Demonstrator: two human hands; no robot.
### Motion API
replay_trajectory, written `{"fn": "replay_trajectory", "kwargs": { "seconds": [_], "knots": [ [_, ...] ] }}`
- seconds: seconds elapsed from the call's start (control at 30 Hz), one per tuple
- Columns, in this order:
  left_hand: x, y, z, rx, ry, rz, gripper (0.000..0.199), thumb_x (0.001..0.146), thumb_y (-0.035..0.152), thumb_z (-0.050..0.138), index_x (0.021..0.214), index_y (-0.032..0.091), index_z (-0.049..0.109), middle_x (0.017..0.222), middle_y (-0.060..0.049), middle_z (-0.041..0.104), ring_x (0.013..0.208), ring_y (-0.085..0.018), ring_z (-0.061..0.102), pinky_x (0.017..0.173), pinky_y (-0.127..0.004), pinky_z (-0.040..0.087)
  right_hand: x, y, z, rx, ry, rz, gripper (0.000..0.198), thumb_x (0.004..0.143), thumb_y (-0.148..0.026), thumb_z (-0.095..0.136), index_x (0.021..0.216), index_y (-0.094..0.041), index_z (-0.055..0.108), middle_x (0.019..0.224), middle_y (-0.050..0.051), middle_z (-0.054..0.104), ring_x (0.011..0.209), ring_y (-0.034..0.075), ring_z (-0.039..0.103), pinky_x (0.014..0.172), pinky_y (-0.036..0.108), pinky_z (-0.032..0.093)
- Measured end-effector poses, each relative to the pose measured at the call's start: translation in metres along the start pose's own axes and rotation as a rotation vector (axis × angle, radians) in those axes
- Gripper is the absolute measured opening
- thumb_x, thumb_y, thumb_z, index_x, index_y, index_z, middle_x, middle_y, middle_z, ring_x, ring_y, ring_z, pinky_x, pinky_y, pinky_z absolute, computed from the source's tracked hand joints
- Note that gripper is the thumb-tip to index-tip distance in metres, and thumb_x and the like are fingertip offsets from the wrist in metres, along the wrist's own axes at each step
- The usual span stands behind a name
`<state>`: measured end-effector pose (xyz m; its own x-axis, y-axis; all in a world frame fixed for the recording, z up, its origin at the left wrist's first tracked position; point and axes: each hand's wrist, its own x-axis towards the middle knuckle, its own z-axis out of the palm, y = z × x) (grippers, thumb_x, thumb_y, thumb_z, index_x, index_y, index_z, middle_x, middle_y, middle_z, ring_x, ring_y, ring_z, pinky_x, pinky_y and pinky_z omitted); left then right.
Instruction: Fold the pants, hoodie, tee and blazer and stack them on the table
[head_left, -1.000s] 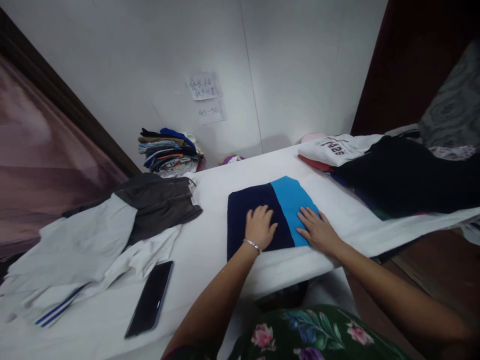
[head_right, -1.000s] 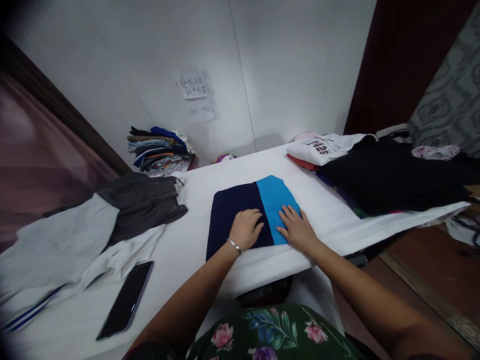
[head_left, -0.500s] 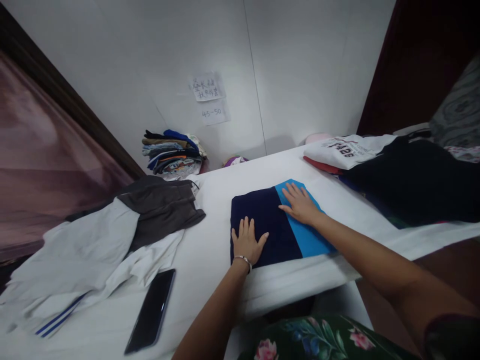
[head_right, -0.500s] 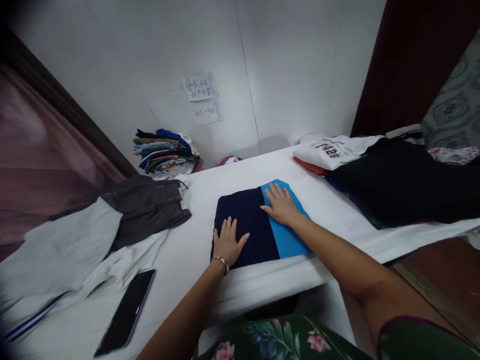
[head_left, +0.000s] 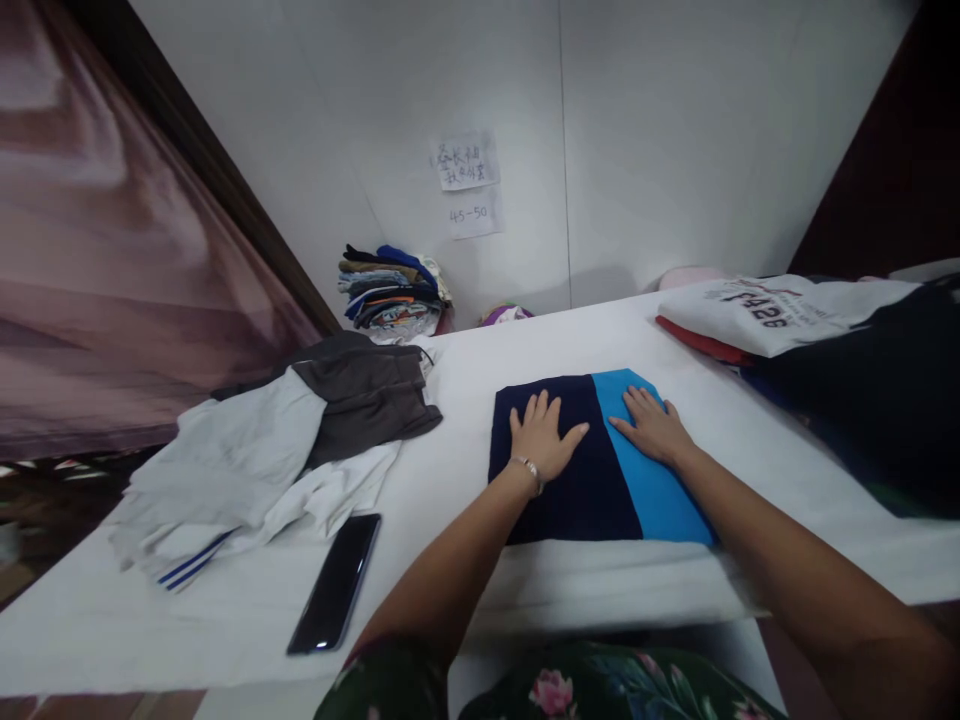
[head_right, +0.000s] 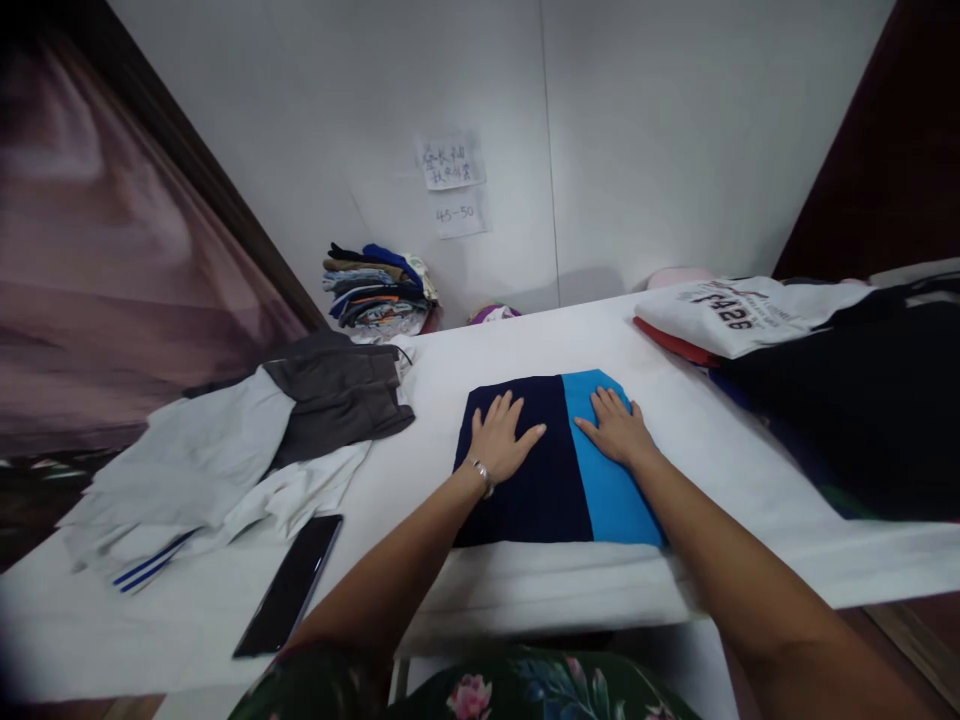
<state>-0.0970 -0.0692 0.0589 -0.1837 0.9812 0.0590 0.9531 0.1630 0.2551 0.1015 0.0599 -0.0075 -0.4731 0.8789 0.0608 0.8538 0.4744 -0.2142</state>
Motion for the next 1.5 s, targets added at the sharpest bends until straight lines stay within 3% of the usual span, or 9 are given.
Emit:
{"fn": "replay_trajectory", "kwargs": {
  "seconds": [0.1,0.23,0.53,0.67,0.77,0.87,0.97,1.17,1.5],
  "knots": [
    [0.046,-0.008,0.003,0.03,-0.055,0.027,0.079,0.084,0.072,0.016,0.146,0.025,0.03,0.157,-0.003,0.015,0.144,-0.026,0.008,0.115,-0.054,0.003,0.0,0.002,0.0,0.002,0.006,0.003,0.077,0.089,-0.066,0.02,0.148,-0.017,0.026,0.156,0.006,0.016,0.143,0.024,0.012,0.112,0.053,0.015],
    [0.075,-0.041,0.024,0.0,-0.195,-0.217,0.083,0.085,0.07,0.012,0.148,0.019,0.025,0.156,-0.006,0.016,0.144,-0.024,0.01,0.115,-0.051,0.007,-0.002,0.002,-0.001,0.007,-0.006,-0.009,0.076,0.089,-0.066,0.018,0.149,-0.019,0.024,0.156,0.005,0.017,0.143,0.024,0.012,0.113,0.052,0.015],
    [0.072,-0.048,0.036,0.004,-0.17,-0.224,0.087,0.083,0.071,0.009,0.148,0.016,0.022,0.157,-0.006,0.014,0.145,-0.024,0.006,0.116,-0.051,0.003,0.002,-0.015,-0.017,-0.066,-0.041,0.027,0.077,0.088,-0.067,0.017,0.145,-0.017,0.033,0.154,0.012,0.022,0.141,0.03,0.015,0.11,0.059,0.011],
    [0.072,-0.048,0.037,0.005,-0.141,-0.214,0.084,0.084,0.07,0.012,0.148,0.017,0.024,0.156,-0.007,0.016,0.144,-0.024,0.008,0.115,-0.052,0.004,0.027,-0.045,-0.031,-0.087,0.055,-0.078,0.079,0.087,-0.07,0.018,0.145,-0.018,0.033,0.155,0.013,0.018,0.142,0.03,0.011,0.111,0.056,0.011],
    [0.071,-0.049,0.037,-0.022,-0.126,-0.209,0.082,0.085,0.069,0.013,0.147,0.017,0.025,0.156,-0.008,0.018,0.144,-0.023,0.01,0.115,-0.052,0.005,0.049,-0.055,-0.029,-0.055,0.025,-0.127,0.076,0.087,-0.068,0.022,0.144,-0.02,0.033,0.154,0.012,0.02,0.142,0.03,0.012,0.112,0.054,0.009],
    [0.069,-0.05,0.038,-0.047,-0.112,-0.2,0.081,0.085,0.069,0.014,0.147,0.019,0.025,0.156,-0.007,0.018,0.144,-0.023,0.01,0.116,-0.05,0.005,0.062,-0.042,-0.014,-0.03,-0.055,-0.033,0.077,0.086,-0.068,0.025,0.141,-0.015,0.038,0.15,0.014,0.031,0.14,0.031,0.019,0.112,0.052,0.011],
    [0.069,-0.052,0.041,-0.056,-0.103,-0.186,0.081,0.085,0.07,0.014,0.147,0.019,0.025,0.156,-0.007,0.019,0.144,-0.023,0.01,0.116,-0.05,0.005,0.067,-0.025,0.0,-0.015,-0.029,0.031,0.078,0.087,-0.068,0.022,0.14,-0.014,0.04,0.148,0.014,0.034,0.139,0.029,0.022,0.111,0.051,0.014],
    [0.07,-0.054,0.044,-0.066,-0.064,-0.207,0.084,0.085,0.071,0.013,0.146,0.017,0.028,0.156,-0.007,0.02,0.144,-0.024,0.01,0.116,-0.048,0.008,0.069,-0.012,0.002,0.035,-0.007,0.162,0.078,0.087,-0.068,0.017,0.139,-0.015,0.042,0.149,0.013,0.033,0.138,0.032,0.021,0.108,0.059,0.016],
    [0.073,-0.053,0.045,-0.08,-0.07,-0.253,0.089,0.082,0.073,0.017,0.145,0.012,0.03,0.155,-0.012,0.02,0.144,-0.028,0.01,0.115,-0.048,0.006,0.072,-0.008,-0.008,0.05,-0.09,0.131,0.073,0.088,-0.065,0.02,0.137,-0.016,0.043,0.15,0.012,0.032,0.138,0.033,0.022,0.106,0.058,0.023]
  ]
}}
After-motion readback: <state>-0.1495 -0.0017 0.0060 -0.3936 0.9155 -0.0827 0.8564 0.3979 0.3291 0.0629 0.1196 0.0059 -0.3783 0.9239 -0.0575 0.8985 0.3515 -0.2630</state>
